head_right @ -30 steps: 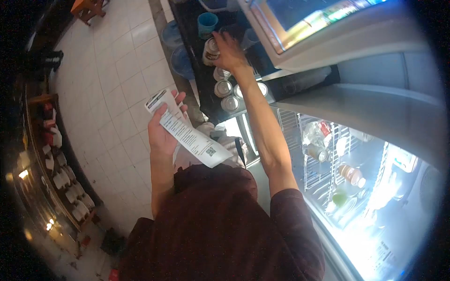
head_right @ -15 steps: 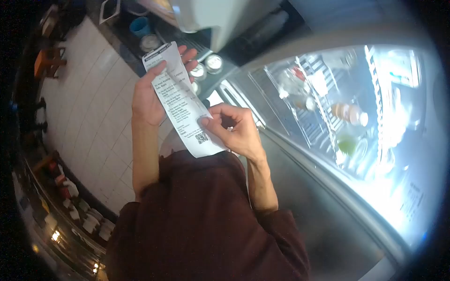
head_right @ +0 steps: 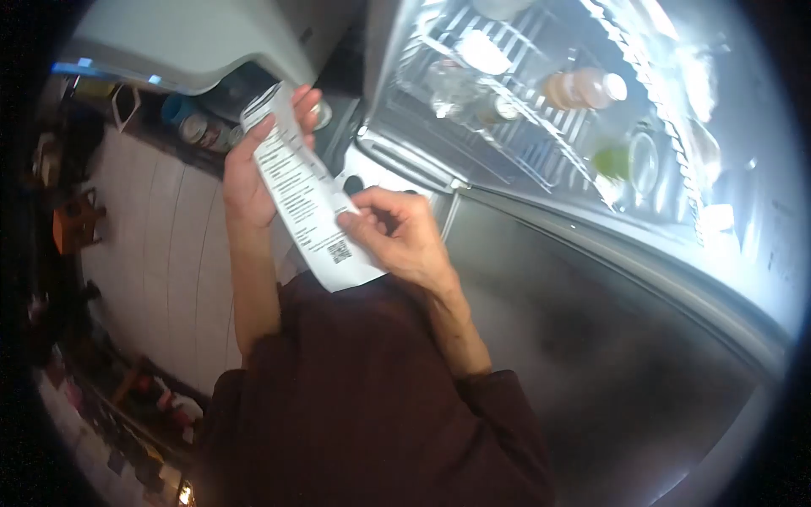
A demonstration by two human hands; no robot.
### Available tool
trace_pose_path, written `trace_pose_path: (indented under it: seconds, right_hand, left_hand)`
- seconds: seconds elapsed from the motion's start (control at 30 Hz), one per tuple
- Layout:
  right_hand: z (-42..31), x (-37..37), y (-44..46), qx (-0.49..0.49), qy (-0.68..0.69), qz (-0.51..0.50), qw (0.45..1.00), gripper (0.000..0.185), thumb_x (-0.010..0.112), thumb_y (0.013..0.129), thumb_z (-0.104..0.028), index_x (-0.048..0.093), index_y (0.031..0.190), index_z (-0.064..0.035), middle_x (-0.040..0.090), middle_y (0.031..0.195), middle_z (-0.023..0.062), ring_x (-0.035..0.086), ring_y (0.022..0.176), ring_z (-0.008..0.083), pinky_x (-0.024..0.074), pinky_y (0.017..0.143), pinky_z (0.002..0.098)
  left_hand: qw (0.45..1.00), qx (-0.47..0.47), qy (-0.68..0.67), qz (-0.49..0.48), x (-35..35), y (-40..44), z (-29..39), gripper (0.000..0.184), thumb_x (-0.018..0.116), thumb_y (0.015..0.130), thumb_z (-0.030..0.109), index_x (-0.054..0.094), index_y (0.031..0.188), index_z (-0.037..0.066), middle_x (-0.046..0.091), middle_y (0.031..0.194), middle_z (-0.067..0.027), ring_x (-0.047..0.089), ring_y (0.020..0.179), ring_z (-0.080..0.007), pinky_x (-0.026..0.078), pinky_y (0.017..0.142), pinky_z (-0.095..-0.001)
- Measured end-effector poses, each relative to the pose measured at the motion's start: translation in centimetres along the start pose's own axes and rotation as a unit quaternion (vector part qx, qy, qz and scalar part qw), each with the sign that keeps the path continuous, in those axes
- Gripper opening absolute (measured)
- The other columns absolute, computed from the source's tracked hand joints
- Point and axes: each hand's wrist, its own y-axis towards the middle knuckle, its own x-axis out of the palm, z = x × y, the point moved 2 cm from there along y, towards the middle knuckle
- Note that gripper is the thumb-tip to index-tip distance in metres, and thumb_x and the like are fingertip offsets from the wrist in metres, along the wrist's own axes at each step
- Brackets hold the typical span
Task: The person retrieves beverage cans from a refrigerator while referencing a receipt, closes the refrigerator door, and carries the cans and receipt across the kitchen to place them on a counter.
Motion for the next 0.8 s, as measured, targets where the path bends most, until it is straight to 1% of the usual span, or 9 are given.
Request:
trace_pose_path:
  seconds: [0.13,0.33,0.5,0.6,0.63,0.67,0.73,0.77,0.8]
  right_hand:
    - [0.1,-0.3,0.0,-0.004,-0.016,0.011,1.0,0.026,0.07,0.097,-0.022,0.068,0.112,-0.0021,0.065,0.082,0.0023,0.055,0.074,0.0082,0.044,0.064,0.0269]
    - [-0.3,0.1,0.1,-0.011,-0.032,0.021,0.999,0.023,0.071,0.096,-0.024,0.07,0.107,-0.0035,0.063,0.076,0.0009,0.053,0.068,0.007,0.0419,0.059,0.0266]
    - [-0.6,0.3,0.0,-0.01,-0.059,0.019,0.998,0.022,0.072,0.096,-0.025,0.072,0.103,-0.0047,0.062,0.072,-0.0002,0.051,0.064,0.006,0.0401,0.055,0.0264]
    - [-0.7,0.4,0.1,-0.006,-0.098,0.009,0.995,0.021,0.072,0.095,-0.026,0.074,0.1,-0.0055,0.061,0.069,-0.0009,0.05,0.061,0.0055,0.0391,0.052,0.0262]
    - [-0.6,0.3,0.2,-0.004,-0.116,0.003,0.993,0.021,0.072,0.095,-0.026,0.074,0.1,-0.0057,0.061,0.068,-0.0012,0.049,0.06,0.0053,0.0387,0.052,0.0262]
    - [-0.5,0.4,0.3,-0.001,-0.138,-0.006,0.99,0.021,0.073,0.095,-0.027,0.074,0.099,-0.0059,0.061,0.067,-0.0014,0.049,0.059,0.0051,0.0384,0.051,0.0262]
    - [-0.3,-0.1,0.7,0.007,-0.204,-0.05,0.978,0.022,0.073,0.095,-0.027,0.074,0.097,-0.0056,0.059,0.067,-0.0009,0.048,0.059,0.0054,0.0387,0.051,0.027]
    - [-0.1,-0.1,0.7,-0.046,-0.189,-0.05,0.98,0.022,0.073,0.094,-0.027,0.074,0.098,-0.0059,0.064,0.069,0.0023,0.052,0.059,0.0081,0.0418,0.052,0.0293]
    - [-0.9,0.0,0.6,-0.057,-0.216,-0.079,0.972,0.023,0.073,0.093,-0.028,0.075,0.102,-0.0064,0.07,0.074,0.0064,0.058,0.06,0.0124,0.045,0.054,0.032]
  left_hand:
    - [0.998,0.02,0.049,0.046,-0.5,0.1,-0.5,0.056,0.046,0.104,0.021,0.034,0.153,-0.003,0.046,0.152,-0.0191,0.055,0.128,-0.0263,0.049,0.107,-0.0379]
    - [0.999,0.027,0.021,0.018,-0.3,-0.3,-0.1,0.055,0.046,0.104,0.019,0.034,0.153,-0.003,0.046,0.152,-0.0198,0.054,0.13,-0.0259,0.049,0.107,-0.0378]
    - [0.999,0.032,-0.018,0.012,-0.2,-0.2,-0.1,0.053,0.043,0.105,0.018,0.035,0.152,-0.003,0.048,0.15,-0.0202,0.058,0.125,-0.0271,0.051,0.106,-0.0389]
    - [0.999,0.041,-0.016,0.007,-0.8,-0.1,-0.1,0.052,0.043,0.105,0.018,0.035,0.152,-0.003,0.049,0.149,-0.02,0.059,0.122,-0.0273,0.052,0.105,-0.0391]
    - [0.999,0.049,-0.012,0.0,-0.7,0.0,-0.2,0.052,0.043,0.105,0.019,0.035,0.152,-0.002,0.052,0.146,-0.0193,0.061,0.119,-0.0272,0.052,0.105,-0.0392]
    - [0.997,0.065,0.018,0.021,-0.8,0.0,-0.2,0.052,0.043,0.106,0.021,0.035,0.153,-0.001,0.054,0.143,-0.0183,0.061,0.118,-0.0261,0.052,0.104,-0.0369]
    - [0.983,0.11,0.096,0.108,-1.1,-0.1,0.0,0.052,0.043,0.107,0.022,0.035,0.153,0.0,0.056,0.14,-0.0175,0.061,0.117,-0.0246,0.052,0.101,-0.0341]
    - [0.982,0.109,0.113,0.108,-1.7,-0.3,0.1,0.051,0.043,0.107,0.022,0.036,0.153,0.001,0.056,0.14,-0.0172,0.061,0.116,-0.0234,0.051,0.101,-0.0334]
    - [0.979,0.111,0.129,0.111,-2.0,-0.4,0.1,0.051,0.044,0.107,0.023,0.037,0.153,0.001,0.056,0.139,-0.017,0.061,0.115,-0.0222,0.051,0.101,-0.0328]
